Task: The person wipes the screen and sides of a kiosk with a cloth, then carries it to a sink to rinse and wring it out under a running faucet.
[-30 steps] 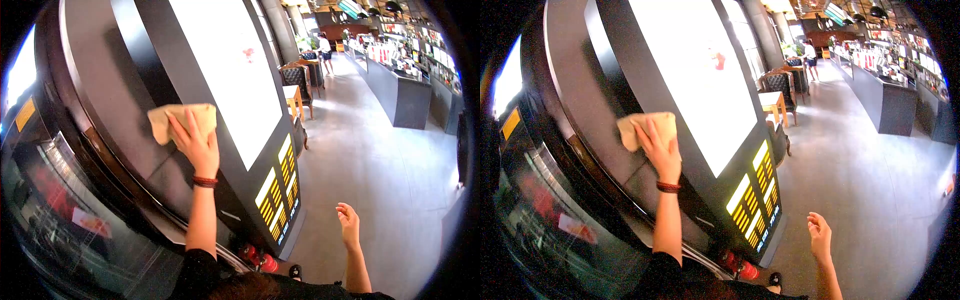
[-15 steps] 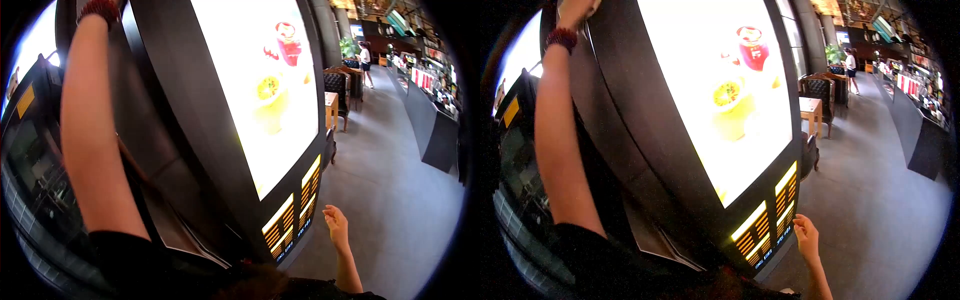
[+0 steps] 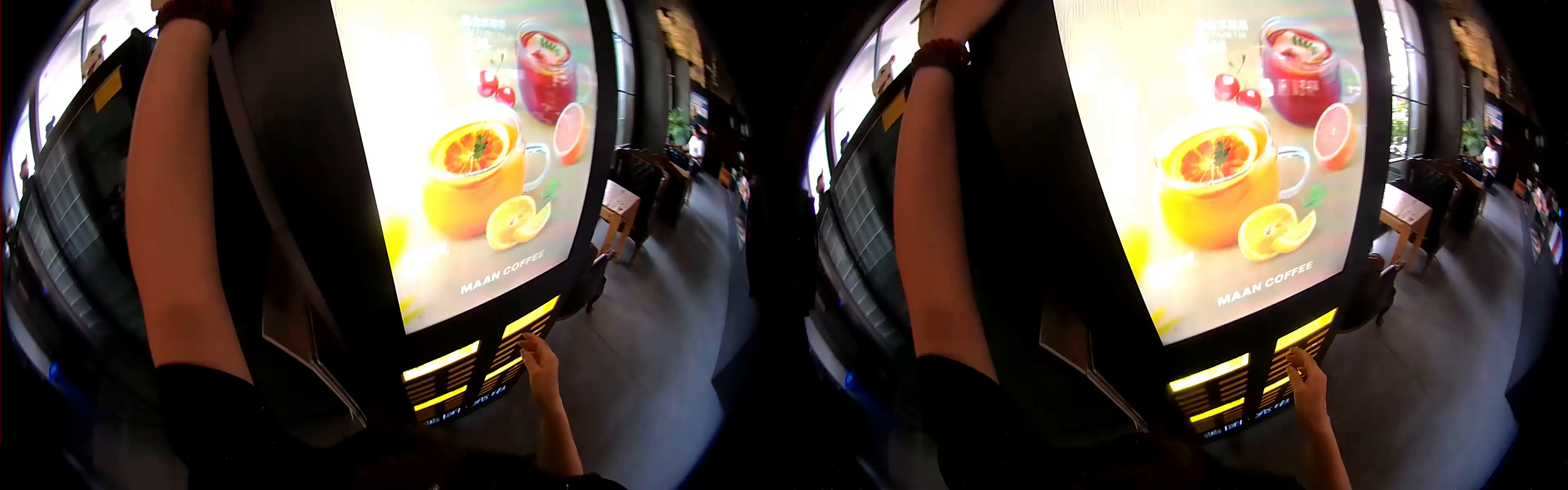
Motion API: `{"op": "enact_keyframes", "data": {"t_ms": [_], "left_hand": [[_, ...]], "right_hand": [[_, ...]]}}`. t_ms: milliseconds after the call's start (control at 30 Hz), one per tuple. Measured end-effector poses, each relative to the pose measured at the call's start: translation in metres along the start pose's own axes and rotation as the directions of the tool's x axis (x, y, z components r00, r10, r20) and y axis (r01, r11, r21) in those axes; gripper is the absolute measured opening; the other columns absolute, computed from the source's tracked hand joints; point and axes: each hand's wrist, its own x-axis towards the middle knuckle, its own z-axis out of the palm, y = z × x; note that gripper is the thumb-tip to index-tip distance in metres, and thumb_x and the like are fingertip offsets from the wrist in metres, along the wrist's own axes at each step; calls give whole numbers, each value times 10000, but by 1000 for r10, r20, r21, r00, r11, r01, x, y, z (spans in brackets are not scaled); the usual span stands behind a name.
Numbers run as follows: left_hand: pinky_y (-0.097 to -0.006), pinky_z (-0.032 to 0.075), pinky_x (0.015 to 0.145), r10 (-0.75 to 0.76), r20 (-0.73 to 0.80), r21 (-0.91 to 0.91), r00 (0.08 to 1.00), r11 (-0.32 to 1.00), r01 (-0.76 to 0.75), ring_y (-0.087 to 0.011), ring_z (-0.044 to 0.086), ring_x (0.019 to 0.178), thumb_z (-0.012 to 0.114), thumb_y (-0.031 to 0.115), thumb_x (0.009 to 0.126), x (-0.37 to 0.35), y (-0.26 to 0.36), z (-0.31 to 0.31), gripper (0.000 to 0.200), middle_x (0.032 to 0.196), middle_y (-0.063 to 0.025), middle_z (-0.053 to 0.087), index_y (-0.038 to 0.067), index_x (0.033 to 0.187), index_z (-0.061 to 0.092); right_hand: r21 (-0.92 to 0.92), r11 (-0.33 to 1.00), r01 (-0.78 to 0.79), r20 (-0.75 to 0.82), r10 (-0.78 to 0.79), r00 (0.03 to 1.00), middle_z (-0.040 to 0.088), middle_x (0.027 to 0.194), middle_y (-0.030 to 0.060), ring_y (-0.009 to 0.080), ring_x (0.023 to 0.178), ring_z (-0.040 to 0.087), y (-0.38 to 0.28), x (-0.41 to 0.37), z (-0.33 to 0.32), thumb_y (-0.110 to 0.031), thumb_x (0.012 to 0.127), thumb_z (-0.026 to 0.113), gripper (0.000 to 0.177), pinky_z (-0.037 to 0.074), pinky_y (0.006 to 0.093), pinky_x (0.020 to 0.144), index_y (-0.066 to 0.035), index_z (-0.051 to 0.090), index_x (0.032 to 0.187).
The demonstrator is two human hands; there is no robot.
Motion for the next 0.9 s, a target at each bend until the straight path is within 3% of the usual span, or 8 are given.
{"op": "enact_keyframes", "data": {"t_ms": [100, 267, 433, 467, 600, 633, 700, 900], "left_hand": [[-404, 275, 1027, -75, 78, 48, 994, 996, 71, -357, 303, 1241, 421, 307, 886, -39, 36, -24, 452, 1371, -166, 306, 109, 1292, 392], [-448, 264, 1022, 26, 132, -15, 991, 1000, -25, -368, 302, 1238, 461, 256, 867, -108, 89, -73, 486, 1392, -175, 273, 95, 1317, 373], [-512, 199, 1038, -75, 367, -32, 927, 995, 93, -414, 288, 1239, 394, 318, 882, -164, 147, -121, 490, 1413, -183, 234, 93, 1317, 374], [-512, 187, 1044, -82, 312, -87, 947, 990, 114, -422, 277, 1246, 351, 362, 892, -184, 152, -119, 495, 1420, -190, 215, 92, 1306, 385], [-448, 421, 862, -198, 542, -66, 817, 959, 276, -400, 459, 1107, 688, 197, 665, -238, 192, -152, 730, 1395, -179, 270, 282, 1323, 383], [-501, 361, 910, -187, 589, -151, 786, 930, 335, -413, 373, 1166, 617, 203, 712, -252, 200, -158, 659, 1407, -195, 242, 207, 1329, 387], [-434, 431, 830, -214, 558, -159, 802, 921, 356, -348, 472, 1113, 686, 222, 649, -282, 219, -168, 726, 1420, -89, 270, 305, 1312, 400], [-466, 376, 913, -221, 751, -250, 622, 777, 578, -312, 459, 1144, 654, 246, 732, -356, 281, -211, 590, 1312, -73, 433, 283, 1284, 448]], "right_hand": [[-38, 998, 46, 108, -41, 993, 614, 1006, 117, 165, 910, 575, 21, 13, -9, -23, 832, 531, 272, 443, 266, 772, 24, 542, 1099], [-68, 996, 56, 349, -29, 937, 613, 1001, 116, 170, 927, 574, 20, 19, 1, -34, 834, 530, 286, 439, 268, 787, 22, 527, 1115], [-35, 998, 42, 467, -21, 884, 617, 971, 102, 173, 887, 578, 31, 21, 23, -72, 822, 561, 305, 438, 271, 763, -4, 528, 1117], [-39, 995, 89, 485, -59, 872, 615, 960, 100, 172, 876, 576, 29, 19, 28, -83, 821, 565, 303, 435, 273, 757, -7, 529, 1112], [-52, 991, 125, 482, -85, 872, 609, 995, 113, 197, 930, 567, 24, 10, 44, -94, 827, 550, 292, 412, 301, 810, -5, 530, 1104], [-12, 996, 83, 472, -67, 879, 601, 1035, 121, 202, 975, 561, 20, 8, 48, -93, 834, 538, 304, 413, 299, 831, -3, 523, 1125], [41, 997, 58, 419, -70, 905, 587, 1077, 127, 211, 1012, 553, 7, 5, 57, -87, 839, 530, 318, 408, 296, 860, 0, 515, 1145], [128, 946, 297, 217, -319, 922, 560, 1103, 142, 235, 1051, 522, -38, -1, 88, -36, 827, 506, 306, 384, 321, 913, 19, 512, 1128]]}}
